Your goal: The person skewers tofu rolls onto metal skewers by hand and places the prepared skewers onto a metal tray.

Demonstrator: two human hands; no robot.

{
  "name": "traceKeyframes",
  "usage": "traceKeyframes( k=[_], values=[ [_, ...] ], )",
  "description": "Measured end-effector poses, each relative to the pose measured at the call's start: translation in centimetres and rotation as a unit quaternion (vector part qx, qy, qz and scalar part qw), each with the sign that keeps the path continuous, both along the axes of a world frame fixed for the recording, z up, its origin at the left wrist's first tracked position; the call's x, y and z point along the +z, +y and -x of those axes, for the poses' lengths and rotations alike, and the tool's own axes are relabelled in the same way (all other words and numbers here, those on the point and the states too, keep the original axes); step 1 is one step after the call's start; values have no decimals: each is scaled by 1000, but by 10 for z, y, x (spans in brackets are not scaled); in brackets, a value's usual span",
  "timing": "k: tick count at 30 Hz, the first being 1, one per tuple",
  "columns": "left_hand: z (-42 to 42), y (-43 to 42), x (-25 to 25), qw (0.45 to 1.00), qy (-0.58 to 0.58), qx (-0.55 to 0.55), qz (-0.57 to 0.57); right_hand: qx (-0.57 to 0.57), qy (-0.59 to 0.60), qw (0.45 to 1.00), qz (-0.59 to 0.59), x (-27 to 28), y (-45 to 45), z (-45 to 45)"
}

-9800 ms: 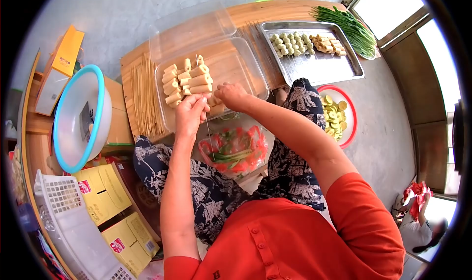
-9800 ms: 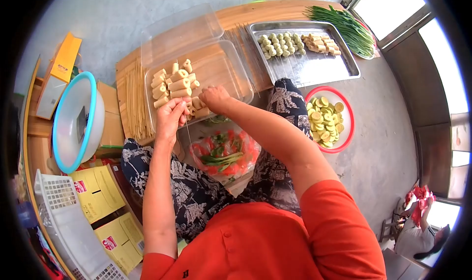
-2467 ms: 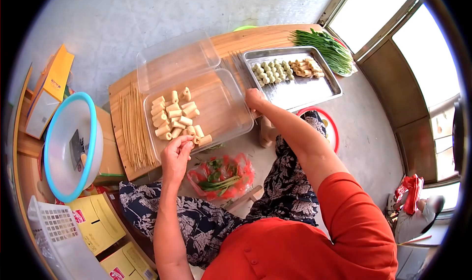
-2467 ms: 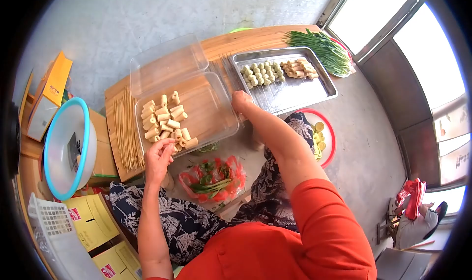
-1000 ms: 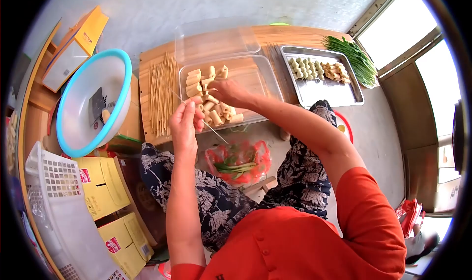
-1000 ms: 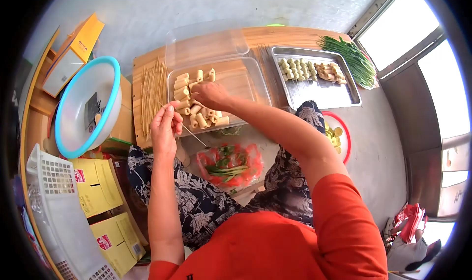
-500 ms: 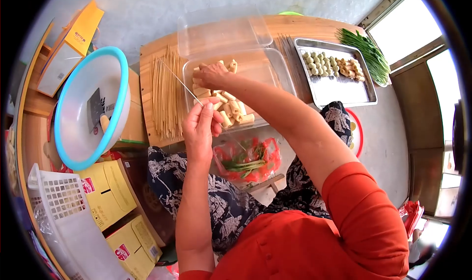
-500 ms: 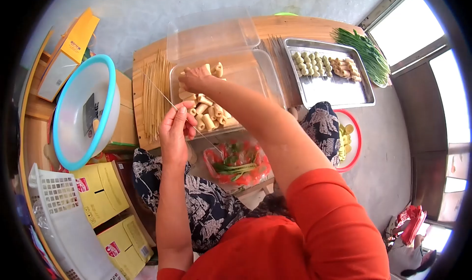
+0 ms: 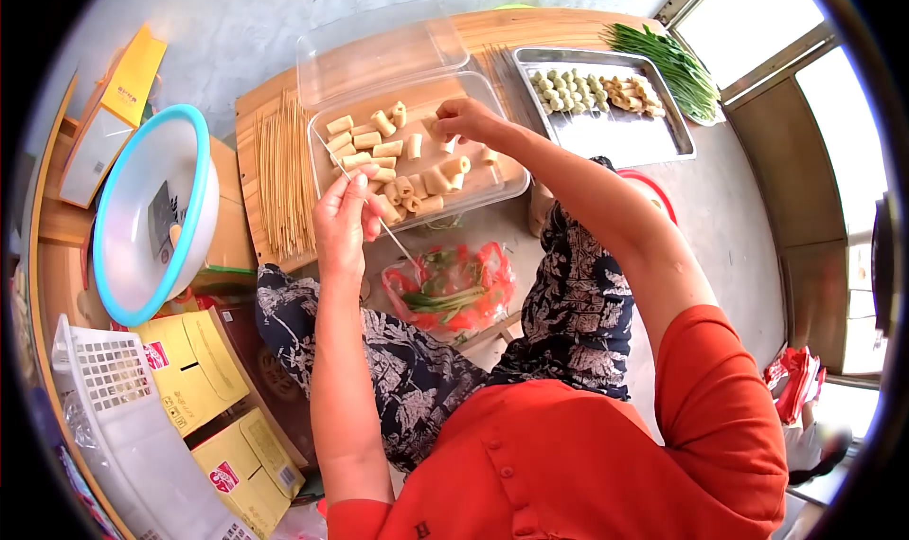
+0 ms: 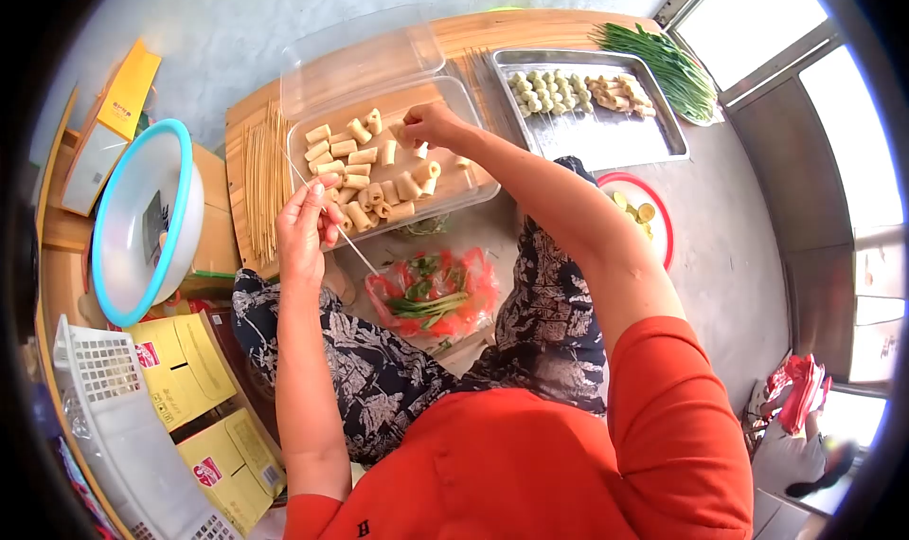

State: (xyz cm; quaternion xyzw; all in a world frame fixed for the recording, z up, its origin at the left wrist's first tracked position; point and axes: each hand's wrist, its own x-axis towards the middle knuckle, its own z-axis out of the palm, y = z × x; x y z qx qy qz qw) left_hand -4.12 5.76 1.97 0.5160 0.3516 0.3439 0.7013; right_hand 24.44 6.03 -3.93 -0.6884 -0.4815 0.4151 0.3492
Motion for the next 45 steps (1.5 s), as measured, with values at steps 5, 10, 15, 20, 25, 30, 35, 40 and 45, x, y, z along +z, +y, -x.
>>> traceKeyframes(
  k=[5, 10, 15, 20, 25, 30, 35, 40, 45],
  values=[
    [1, 2, -2, 1000, 7, 5, 26, 96, -285, 951, -70, -20, -22, 3],
    [7, 5, 0, 999, -17, 38, 19, 96, -318, 942, -54, 5, -8, 35],
    [4, 9, 3, 998, -4, 56, 24, 176, -387, 893, -149, -8, 60, 85],
    [0, 12, 4, 998, 3, 50, 29, 257, -475, 817, -203, -31, 118, 122],
    [-5, 11, 10, 999, 9, 37, 14, 265, -533, 800, -74, -37, 139, 123],
    [-6, 11, 12, 999, 5, 34, 11, 214, -525, 824, -28, -37, 127, 98],
    [-2, 9, 8, 999, -1, 34, 6, 209, -349, 912, 57, -29, 92, 40],
    [-1, 8, 3, 1000, -19, 6, 8, 74, -249, 965, -34, -9, 15, 1],
    [-5, 4, -5, 999, -45, -7, 20, 26, -340, 939, -34, -23, -22, -15]
  ],
)
